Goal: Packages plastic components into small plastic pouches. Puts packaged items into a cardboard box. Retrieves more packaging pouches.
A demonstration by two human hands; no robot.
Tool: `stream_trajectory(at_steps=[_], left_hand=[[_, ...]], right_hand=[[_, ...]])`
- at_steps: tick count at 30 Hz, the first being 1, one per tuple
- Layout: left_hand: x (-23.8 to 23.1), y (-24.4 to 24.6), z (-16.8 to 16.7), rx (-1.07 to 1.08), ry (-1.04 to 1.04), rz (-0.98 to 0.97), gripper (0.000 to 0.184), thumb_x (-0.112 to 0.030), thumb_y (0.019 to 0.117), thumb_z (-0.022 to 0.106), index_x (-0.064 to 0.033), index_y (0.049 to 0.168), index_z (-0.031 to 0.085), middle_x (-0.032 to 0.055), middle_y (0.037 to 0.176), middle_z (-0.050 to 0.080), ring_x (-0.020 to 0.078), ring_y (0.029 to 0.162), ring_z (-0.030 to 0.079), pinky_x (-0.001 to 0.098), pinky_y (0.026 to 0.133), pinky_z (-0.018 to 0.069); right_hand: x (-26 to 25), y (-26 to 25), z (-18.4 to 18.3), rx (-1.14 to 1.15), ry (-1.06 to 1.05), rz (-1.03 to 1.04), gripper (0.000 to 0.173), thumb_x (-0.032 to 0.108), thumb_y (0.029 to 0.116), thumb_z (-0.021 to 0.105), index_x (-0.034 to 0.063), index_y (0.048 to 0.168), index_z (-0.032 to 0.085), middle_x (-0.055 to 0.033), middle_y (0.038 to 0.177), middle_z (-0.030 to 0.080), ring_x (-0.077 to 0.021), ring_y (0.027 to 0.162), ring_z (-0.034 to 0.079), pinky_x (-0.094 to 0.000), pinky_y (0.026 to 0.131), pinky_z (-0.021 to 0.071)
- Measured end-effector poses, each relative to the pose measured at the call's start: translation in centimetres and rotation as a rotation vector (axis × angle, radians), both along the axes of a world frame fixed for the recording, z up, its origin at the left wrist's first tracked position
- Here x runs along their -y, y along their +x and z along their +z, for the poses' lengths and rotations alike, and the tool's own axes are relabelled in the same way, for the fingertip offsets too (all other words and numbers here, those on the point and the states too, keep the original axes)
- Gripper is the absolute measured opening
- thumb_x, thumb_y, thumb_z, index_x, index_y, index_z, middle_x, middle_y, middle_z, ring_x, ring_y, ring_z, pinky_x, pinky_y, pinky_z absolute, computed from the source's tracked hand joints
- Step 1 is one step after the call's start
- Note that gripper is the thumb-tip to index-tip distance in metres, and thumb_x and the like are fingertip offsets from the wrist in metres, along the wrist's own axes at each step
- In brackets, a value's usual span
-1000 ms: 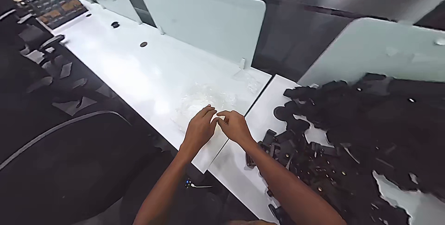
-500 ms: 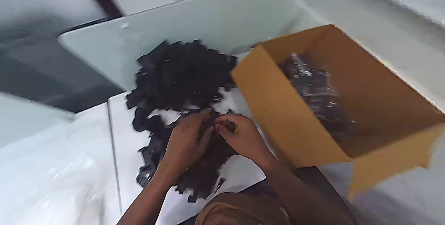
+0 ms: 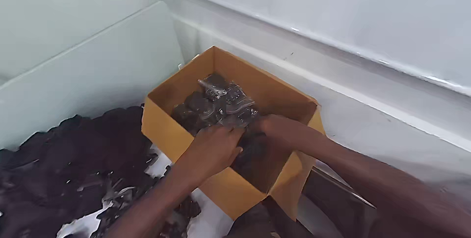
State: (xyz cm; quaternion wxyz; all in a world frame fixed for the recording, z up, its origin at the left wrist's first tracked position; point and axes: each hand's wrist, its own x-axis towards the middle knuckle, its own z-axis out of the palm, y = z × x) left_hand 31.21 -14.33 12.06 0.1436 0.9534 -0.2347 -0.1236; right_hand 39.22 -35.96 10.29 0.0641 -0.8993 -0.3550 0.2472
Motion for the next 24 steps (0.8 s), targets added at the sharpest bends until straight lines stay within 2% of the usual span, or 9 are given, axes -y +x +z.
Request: stream_trajectory(at_steps=[2,5,9,12,15,18,19,21,24], left_hand=[[1.9,4.0,-0.3,-0.260,0.126,-0.066,0.048,-0.039,0.1038,0.057,-0.0119,0.143,0.055,0.0147,0.128,0.065,0.0339,0.120,0.062,0.0574,0.098,0.0498],[4.2,9.5,-3.6,-0.468,0.132,-0.076,0.049,-0.042,0.1023,0.059,0.0004,0.127,0.063,0.0229,0.112,0.067,0.0394,0.107,0.065,0.0629,0.093,0.0495],[6.0,14.0,-6.3,-0.633,0.287,-0.151,0.055,-0.047,0.1034,0.056,0.0037,0.122,0.064,0.0276,0.112,0.065,0.0433,0.104,0.064,0.0656,0.088,0.0486],[7.1,15.4,-8.4,-0.687,0.278,-0.177,0.054,-0.046,0.1000,0.062,0.0036,0.120,0.067,0.0271,0.112,0.066,0.0427,0.105,0.065,0.0663,0.090,0.0477],[7.9,15.6,-9.3,-0.735,0.270,-0.152,0.061,-0.050,0.0964,0.067,0.0049,0.122,0.064,0.0270,0.115,0.065,0.0414,0.109,0.063,0.0663,0.095,0.0456],[8.3,15.5,-9.7,-0.792,0.207,-0.137,0.063,-0.050,0.0963,0.067,0.0043,0.128,0.061,0.0262,0.117,0.065,0.0390,0.109,0.064,0.0637,0.095,0.0477],[8.4,15.4,-9.6,-0.805,0.177,-0.134,0.060,-0.048,0.0970,0.067,0.0035,0.126,0.063,0.0249,0.117,0.066,0.0374,0.109,0.064,0.0619,0.095,0.0478],[8.6,15.1,-9.3,-0.816,0.148,-0.130,0.057,-0.047,0.0985,0.065,0.0031,0.126,0.064,0.0238,0.120,0.066,0.0360,0.111,0.063,0.0608,0.097,0.0466],[7.9,14.5,-8.0,-0.824,0.048,-0.062,0.049,-0.039,0.0993,0.067,0.0041,0.122,0.063,0.0210,0.109,0.067,0.0300,0.093,0.066,0.0527,0.087,0.0532]], right_hand=[[0.0,1.9,-0.4,-0.006,-0.103,0.068,0.012,0.012,0.0967,0.066,0.0023,0.101,0.070,-0.0172,0.092,0.068,-0.0362,0.089,0.068,-0.0562,0.078,0.0544],[-0.9,3.9,-0.7,0.008,-0.238,0.075,0.013,0.009,0.0949,0.067,-0.0018,0.103,0.068,-0.0214,0.102,0.067,-0.0406,0.099,0.066,-0.0589,0.082,0.0539],[-0.5,6.4,-2.2,-0.003,-0.322,0.165,0.036,0.008,0.0946,0.067,-0.0009,0.129,0.062,-0.0254,0.132,0.056,-0.0452,0.119,0.058,-0.0614,0.092,0.0516],[0.8,7.8,-4.5,-0.029,-0.351,0.253,0.040,0.006,0.0954,0.064,0.0030,0.135,0.060,-0.0271,0.135,0.056,-0.0492,0.124,0.054,-0.0663,0.095,0.0475],[0.9,8.1,-4.6,-0.035,-0.412,0.259,0.045,0.007,0.0939,0.067,0.0060,0.138,0.059,-0.0270,0.125,0.061,-0.0481,0.115,0.060,-0.0661,0.087,0.0504],[0.8,7.9,-4.6,-0.010,-0.466,0.249,0.040,0.008,0.0882,0.073,0.0020,0.126,0.064,-0.0268,0.116,0.063,-0.0466,0.108,0.062,-0.0652,0.083,0.0509],[0.8,7.9,-4.8,0.009,-0.465,0.259,0.033,0.008,0.0875,0.074,-0.0025,0.117,0.066,-0.0282,0.120,0.061,-0.0472,0.110,0.061,-0.0641,0.084,0.0521],[0.7,8.0,-4.3,-0.023,-0.452,0.254,0.032,0.008,0.0873,0.074,-0.0071,0.114,0.065,-0.0306,0.131,0.053,-0.0487,0.116,0.057,-0.0634,0.086,0.0528],[0.0,8.1,-2.2,-0.099,-0.411,0.175,0.028,0.009,0.0861,0.075,-0.0071,0.107,0.066,-0.0261,0.105,0.065,-0.0431,0.097,0.065,-0.0623,0.078,0.0509]])
